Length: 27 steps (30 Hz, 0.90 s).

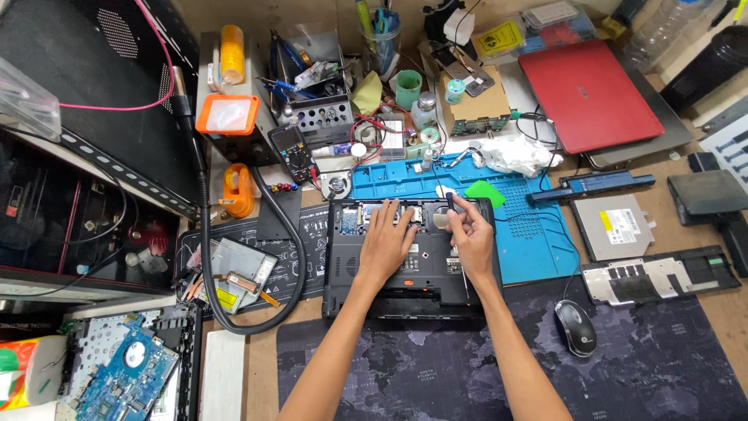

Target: Disassembling a laptop by removing the battery and unscrewing the bottom panel using a screwdriver

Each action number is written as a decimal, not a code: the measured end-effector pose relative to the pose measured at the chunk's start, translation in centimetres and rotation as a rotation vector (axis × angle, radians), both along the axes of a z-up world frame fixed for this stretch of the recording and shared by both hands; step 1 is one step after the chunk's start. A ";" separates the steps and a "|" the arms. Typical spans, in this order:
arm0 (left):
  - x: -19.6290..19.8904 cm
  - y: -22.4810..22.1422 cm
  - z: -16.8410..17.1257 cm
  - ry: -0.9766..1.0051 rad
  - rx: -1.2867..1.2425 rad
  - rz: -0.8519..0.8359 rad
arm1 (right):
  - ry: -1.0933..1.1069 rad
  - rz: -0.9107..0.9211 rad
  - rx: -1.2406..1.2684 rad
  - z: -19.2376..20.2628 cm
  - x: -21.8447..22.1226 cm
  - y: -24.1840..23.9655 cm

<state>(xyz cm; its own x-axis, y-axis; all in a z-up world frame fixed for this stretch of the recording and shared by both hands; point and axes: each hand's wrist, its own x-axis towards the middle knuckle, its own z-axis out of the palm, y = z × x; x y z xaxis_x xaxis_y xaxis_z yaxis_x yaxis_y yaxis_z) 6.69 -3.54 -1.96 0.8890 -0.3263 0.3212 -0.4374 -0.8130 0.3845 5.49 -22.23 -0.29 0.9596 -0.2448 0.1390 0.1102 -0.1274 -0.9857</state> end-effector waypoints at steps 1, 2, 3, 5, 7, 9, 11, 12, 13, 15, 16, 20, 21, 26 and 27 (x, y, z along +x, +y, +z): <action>0.0 0.1 0.1 0.001 -0.002 0.002 | -0.001 0.001 -0.008 -0.1 0.1 0.0; 0.0 0.0 0.1 -0.001 -0.002 0.004 | -0.003 0.003 -0.007 0.2 0.0 0.1; 0.0 0.0 0.2 0.000 -0.007 0.004 | -0.011 0.007 -0.015 0.6 -0.1 0.2; 0.0 0.0 0.1 0.001 -0.014 0.004 | -0.020 0.012 -0.024 1.3 -0.3 0.5; 0.1 -0.1 -0.2 -0.007 -0.042 0.008 | -0.035 -0.011 -0.017 2.1 -0.4 0.8; 0.2 0.0 -0.1 -0.008 -0.069 0.011 | -0.024 0.001 -0.012 2.4 -0.4 0.8; 0.1 0.2 -0.3 -0.003 -0.094 0.011 | -0.008 0.010 -0.005 2.0 -0.4 0.9; 0.1 0.3 -0.5 0.015 -0.139 0.016 | -0.009 0.010 -0.010 1.6 -0.3 0.8; 0.1 0.5 -0.7 0.033 -0.185 0.022 | -0.010 0.010 -0.015 1.2 -0.1 0.7; -0.1 0.6 0.2 0.048 -0.221 0.023 | -0.022 0.008 -0.003 0.6 0.2 0.4; -0.3 0.7 0.6 0.064 -0.257 0.018 | -0.035 0.001 0.010 0.2 0.3 0.3; -1.0 0.1 0.6 0.033 -0.070 0.008 | -0.035 0.009 -0.006 -0.1 0.3 0.1; -1.5 0.1 1.1 0.055 -0.049 0.001 | -0.038 0.012 -0.010 -0.2 0.3 0.0; -4.1 0.8 1.1 0.031 0.012 0.002 | -0.053 0.024 -0.017 0.3 0.1 0.1; -4.6 1.1 1.0 0.025 -0.006 0.000 | -0.060 0.023 -0.014 0.4 -0.1 0.1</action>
